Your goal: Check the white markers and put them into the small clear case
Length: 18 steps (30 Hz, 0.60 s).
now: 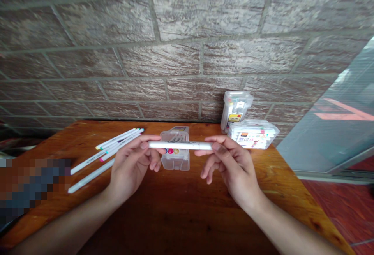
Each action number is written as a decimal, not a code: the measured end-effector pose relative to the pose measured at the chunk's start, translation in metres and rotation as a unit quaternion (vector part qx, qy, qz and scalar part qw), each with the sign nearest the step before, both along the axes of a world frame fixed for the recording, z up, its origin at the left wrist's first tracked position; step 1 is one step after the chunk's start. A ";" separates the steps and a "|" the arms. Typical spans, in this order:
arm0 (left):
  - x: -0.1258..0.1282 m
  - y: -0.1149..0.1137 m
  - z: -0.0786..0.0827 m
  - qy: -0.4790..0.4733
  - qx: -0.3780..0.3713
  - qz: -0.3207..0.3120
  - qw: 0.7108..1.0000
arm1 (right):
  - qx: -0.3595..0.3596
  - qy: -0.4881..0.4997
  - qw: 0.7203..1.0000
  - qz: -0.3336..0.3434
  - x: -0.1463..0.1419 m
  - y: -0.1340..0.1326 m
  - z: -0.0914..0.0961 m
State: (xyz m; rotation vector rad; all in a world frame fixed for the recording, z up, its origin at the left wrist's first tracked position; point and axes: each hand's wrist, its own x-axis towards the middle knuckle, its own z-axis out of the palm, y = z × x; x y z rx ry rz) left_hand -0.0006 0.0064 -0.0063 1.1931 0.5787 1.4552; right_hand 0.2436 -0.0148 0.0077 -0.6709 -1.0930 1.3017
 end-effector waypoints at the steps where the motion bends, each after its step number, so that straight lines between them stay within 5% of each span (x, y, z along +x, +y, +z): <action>1: 0.000 0.000 0.000 -0.001 0.001 0.000 1.000 | 0.002 0.001 1.000 0.001 0.000 0.000 0.000; 18: -0.001 0.002 -0.002 -0.002 0.016 -0.006 1.000 | 0.005 0.022 1.000 0.014 0.001 0.000 -0.001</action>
